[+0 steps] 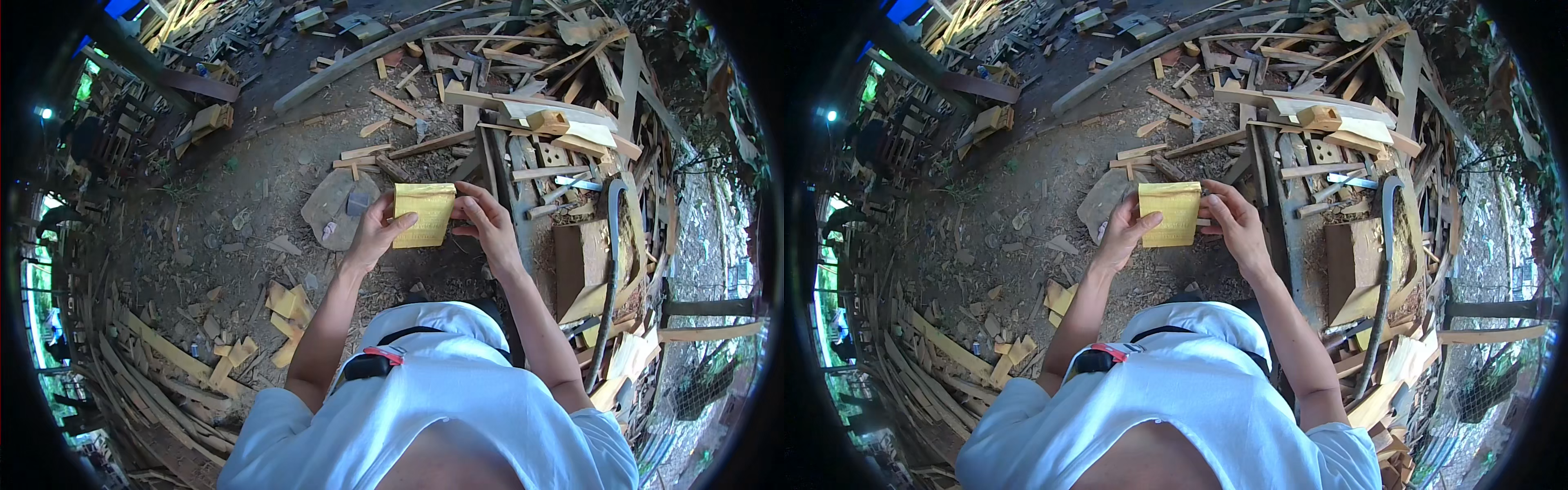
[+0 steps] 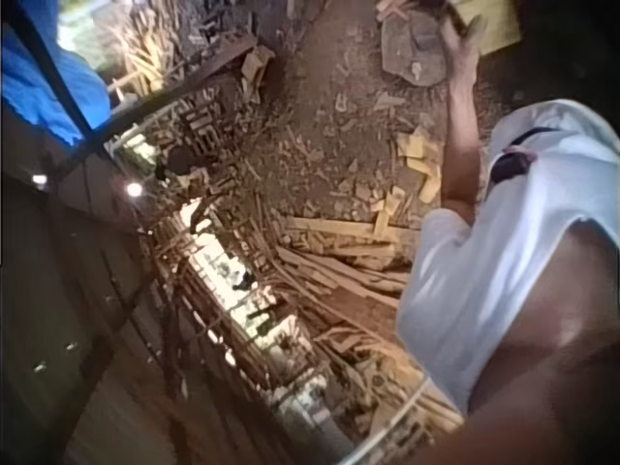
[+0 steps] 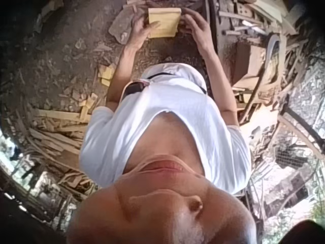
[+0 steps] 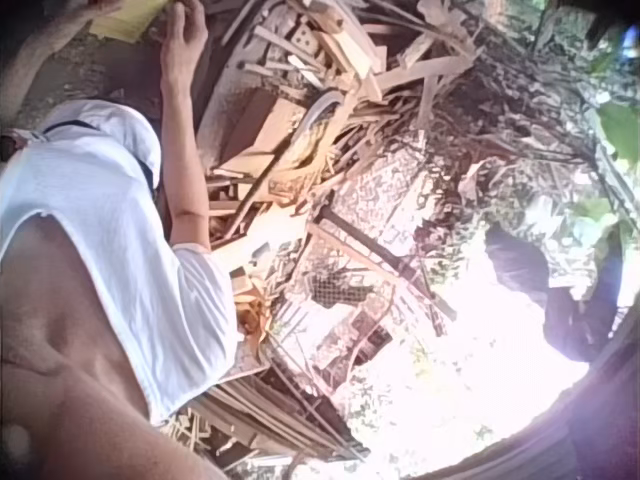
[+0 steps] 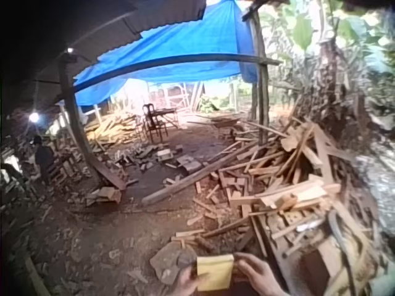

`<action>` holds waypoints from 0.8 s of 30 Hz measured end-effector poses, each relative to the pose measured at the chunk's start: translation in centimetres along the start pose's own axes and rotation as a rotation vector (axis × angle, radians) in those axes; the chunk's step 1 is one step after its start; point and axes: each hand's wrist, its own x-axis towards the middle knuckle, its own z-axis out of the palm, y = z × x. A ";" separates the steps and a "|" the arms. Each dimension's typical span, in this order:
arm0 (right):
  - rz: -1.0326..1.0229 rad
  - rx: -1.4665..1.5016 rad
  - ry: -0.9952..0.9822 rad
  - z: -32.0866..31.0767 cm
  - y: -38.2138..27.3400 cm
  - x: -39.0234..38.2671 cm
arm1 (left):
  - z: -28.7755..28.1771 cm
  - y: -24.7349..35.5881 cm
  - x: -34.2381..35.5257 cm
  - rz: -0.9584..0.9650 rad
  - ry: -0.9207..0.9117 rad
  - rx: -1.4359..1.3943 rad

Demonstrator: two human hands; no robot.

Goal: Carve a small piece of wood using a billhook or machete-like tool.

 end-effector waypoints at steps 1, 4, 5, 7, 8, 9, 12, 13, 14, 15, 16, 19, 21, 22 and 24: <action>-0.014 -0.006 0.004 0.3 0.0 0.0 | -0.1 0.1 -0.1 -0.014 -0.005 0.002; -0.084 -0.083 0.051 0.3 0.4 0.3 | 0.2 0.0 0.1 -0.007 -0.018 0.026; -0.142 -0.151 0.091 0.0 0.7 0.5 | 0.3 -0.1 0.3 0.015 -0.024 0.050; -0.243 -0.261 0.114 -0.1 1.4 1.1 | 0.3 0.0 0.5 0.043 -0.022 0.121; -0.347 -0.374 0.137 -0.2 1.6 1.3 | 0.3 0.1 0.6 0.074 -0.021 0.192; -0.343 -0.372 0.142 0.1 1.0 1.1 | 0.3 0.2 0.7 0.070 -0.025 0.192; -0.423 -0.483 0.157 1.2 -0.7 0.5 | 0.6 0.6 0.9 0.087 -0.034 0.283; -0.494 -0.597 0.158 1.4 -0.9 0.5 | 0.8 0.8 1.0 0.102 -0.021 0.342; -0.565 -0.713 0.159 1.7 -1.1 0.4 | 1.0 0.9 1.0 0.117 -0.008 0.401; -0.564 -0.713 0.162 2.0 -1.2 0.3 | 1.1 0.9 1.0 0.117 -0.010 0.401; -0.567 -0.725 0.163 2.3 -1.4 0.2 | 1.2 1.0 1.1 0.120 0.005 0.497; -0.591 -0.733 0.197 2.8 -1.1 0.5 | 1.9 1.4 1.2 0.202 0.032 0.695; -0.503 -0.689 0.231 2.7 -0.7 0.7 | 2.5 1.9 1.3 0.284 0.038 0.793; -0.499 -0.691 0.243 2.7 -0.7 0.8 | 2.7 2.2 1.2 0.290 0.063 0.884; -0.454 -0.668 0.258 2.8 -0.8 0.9 | 3.0 2.3 1.1 0.298 0.066 0.968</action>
